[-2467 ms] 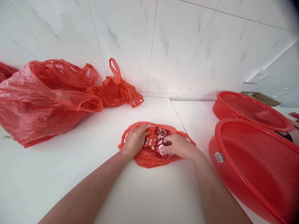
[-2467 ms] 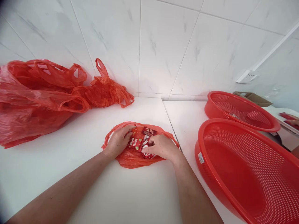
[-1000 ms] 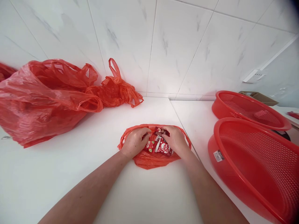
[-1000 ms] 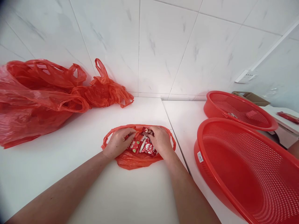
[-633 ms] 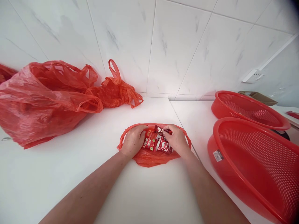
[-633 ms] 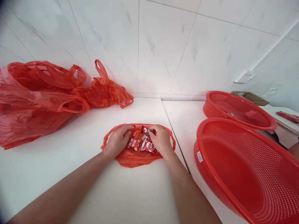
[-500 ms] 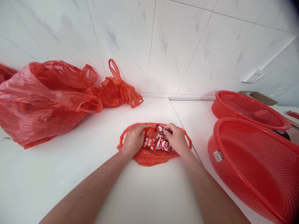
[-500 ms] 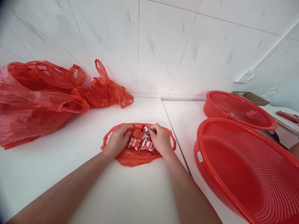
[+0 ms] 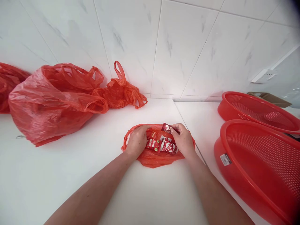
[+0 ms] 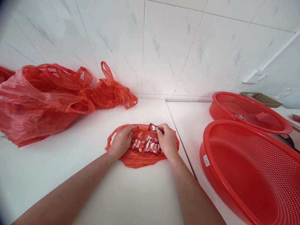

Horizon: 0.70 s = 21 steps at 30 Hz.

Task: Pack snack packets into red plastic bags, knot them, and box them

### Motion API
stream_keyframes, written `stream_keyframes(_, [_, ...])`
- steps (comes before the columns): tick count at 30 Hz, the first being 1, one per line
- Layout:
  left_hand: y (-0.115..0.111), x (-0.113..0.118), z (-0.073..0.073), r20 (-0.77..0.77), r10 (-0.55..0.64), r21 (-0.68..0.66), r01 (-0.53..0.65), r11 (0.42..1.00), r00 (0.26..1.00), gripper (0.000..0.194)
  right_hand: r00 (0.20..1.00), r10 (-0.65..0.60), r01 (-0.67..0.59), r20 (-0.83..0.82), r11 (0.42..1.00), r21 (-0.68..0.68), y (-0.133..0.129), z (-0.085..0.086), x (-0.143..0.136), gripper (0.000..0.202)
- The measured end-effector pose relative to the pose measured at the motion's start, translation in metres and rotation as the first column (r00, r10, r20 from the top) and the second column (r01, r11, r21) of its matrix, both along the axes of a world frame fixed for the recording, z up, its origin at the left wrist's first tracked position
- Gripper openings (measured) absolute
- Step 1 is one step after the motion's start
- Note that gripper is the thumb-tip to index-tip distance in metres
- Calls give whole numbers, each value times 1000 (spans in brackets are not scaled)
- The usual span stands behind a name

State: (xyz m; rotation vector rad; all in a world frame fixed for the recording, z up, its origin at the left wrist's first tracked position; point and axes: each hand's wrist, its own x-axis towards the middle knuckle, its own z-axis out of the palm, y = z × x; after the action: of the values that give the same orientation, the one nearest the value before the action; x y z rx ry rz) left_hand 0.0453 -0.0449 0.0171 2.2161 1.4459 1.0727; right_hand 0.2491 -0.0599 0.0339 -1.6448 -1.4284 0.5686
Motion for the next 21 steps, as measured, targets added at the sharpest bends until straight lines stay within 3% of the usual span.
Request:
stream_keyframes(4, [0, 0, 0, -61, 34, -54, -38, 998, 998, 42, 994, 0, 3, 109, 1000, -25, 1, -3, -1, 26])
stream_keyframes(10, [3, -3, 1, -141, 60, -24, -64, 998, 988, 35, 977, 64, -72, 205, 997, 32, -1, 0, -5, 29])
stream_keyframes(15, [5, -4, 2, -184, 81, -4, -83, 997, 980, 35, 986, 39, -31, 160, 998, -52, -2, 0, -4, 21])
stream_keyframes(21, [5, -4, 1, -190, 59, 18, -56, 998, 980, 31, 997, -13, 10, 76, 999, 43, -3, 1, -5, 16])
